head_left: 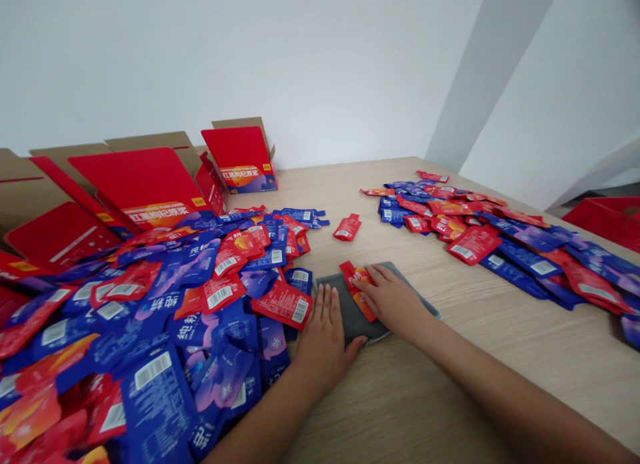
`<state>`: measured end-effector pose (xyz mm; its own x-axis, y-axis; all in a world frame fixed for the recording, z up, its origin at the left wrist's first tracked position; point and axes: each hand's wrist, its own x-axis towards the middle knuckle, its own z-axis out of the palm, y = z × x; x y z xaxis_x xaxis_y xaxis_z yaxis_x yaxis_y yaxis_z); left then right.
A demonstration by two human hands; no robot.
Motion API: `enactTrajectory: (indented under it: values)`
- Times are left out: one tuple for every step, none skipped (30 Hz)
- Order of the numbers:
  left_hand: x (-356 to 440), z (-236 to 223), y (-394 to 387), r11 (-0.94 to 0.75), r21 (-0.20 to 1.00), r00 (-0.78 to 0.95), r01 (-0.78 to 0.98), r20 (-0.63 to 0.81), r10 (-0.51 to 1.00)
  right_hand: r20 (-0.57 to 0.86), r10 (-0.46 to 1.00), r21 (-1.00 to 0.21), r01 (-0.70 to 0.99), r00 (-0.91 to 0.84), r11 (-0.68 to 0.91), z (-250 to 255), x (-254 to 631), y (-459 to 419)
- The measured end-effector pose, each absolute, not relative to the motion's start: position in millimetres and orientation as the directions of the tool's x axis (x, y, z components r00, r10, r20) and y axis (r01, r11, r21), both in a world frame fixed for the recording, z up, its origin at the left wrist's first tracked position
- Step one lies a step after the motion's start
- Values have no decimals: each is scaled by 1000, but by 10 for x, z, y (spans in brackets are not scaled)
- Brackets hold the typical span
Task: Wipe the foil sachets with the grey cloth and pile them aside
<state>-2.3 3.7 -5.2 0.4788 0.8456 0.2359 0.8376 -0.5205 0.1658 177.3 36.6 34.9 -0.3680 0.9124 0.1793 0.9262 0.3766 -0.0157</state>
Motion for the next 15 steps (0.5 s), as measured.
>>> enactTrajectory:
  values:
    - [-22, -41, 37, -518, 165, 480, 839, 225, 848, 176, 921, 2, 936, -346, 351, 356, 1810, 378]
    - [-20, -29, 36, -517, 164, 481, 840, 215, 850, 174, 928, 13, 943, -328, 331, 359, 1843, 388]
    - [-18, -20, 36, -517, 163, 484, 840, 207, 850, 177, 933, 11, 949, -313, 317, 361, 1870, 398]
    - [-16, -14, 36, -518, 162, 484, 840, 205, 850, 183, 936, -9, 952, -299, 306, 363, 1890, 405]
    - [-15, -12, 37, -518, 163, 484, 840, 208, 850, 194, 938, -50, 952, -286, 300, 369, 1905, 411]
    - [-15, -13, 36, -518, 164, 482, 840, 214, 850, 207, 940, -106, 949, -272, 297, 380, 1914, 414]
    - [-16, -17, 36, -519, 167, 481, 839, 220, 849, 225, 939, -165, 940, -258, 298, 398, 1920, 413]
    - [-17, -22, 36, -520, 169, 481, 837, 225, 848, 247, 937, -214, 929, -248, 302, 423, 1921, 409]
    - [-18, -28, 35, -521, 170, 482, 836, 225, 847, 275, 931, -246, 919, -239, 308, 456, 1918, 400]
    - [-20, -32, 34, -522, 171, 483, 836, 224, 847, 310, 922, -261, 911, -233, 318, 494, 1911, 387]
    - [-21, -35, 33, -523, 171, 484, 835, 221, 847, 348, 908, -270, 903, -232, 334, 535, 1901, 370]
    - [-22, -35, 32, -523, 171, 485, 835, 220, 847, 381, 893, -282, 890, -240, 360, 577, 1887, 351]
    - [-23, -32, 31, -523, 170, 486, 835, 219, 846, 403, 878, -301, 868, -258, 394, 615, 1870, 330]
    - [-23, -26, 30, -524, 168, 487, 835, 218, 846, 409, 866, -325, 841, -286, 432, 648, 1854, 310]
    - [-22, -18, 28, -525, 167, 489, 834, 216, 845, 402, 858, -343, 817, -319, 464, 671, 1841, 290]
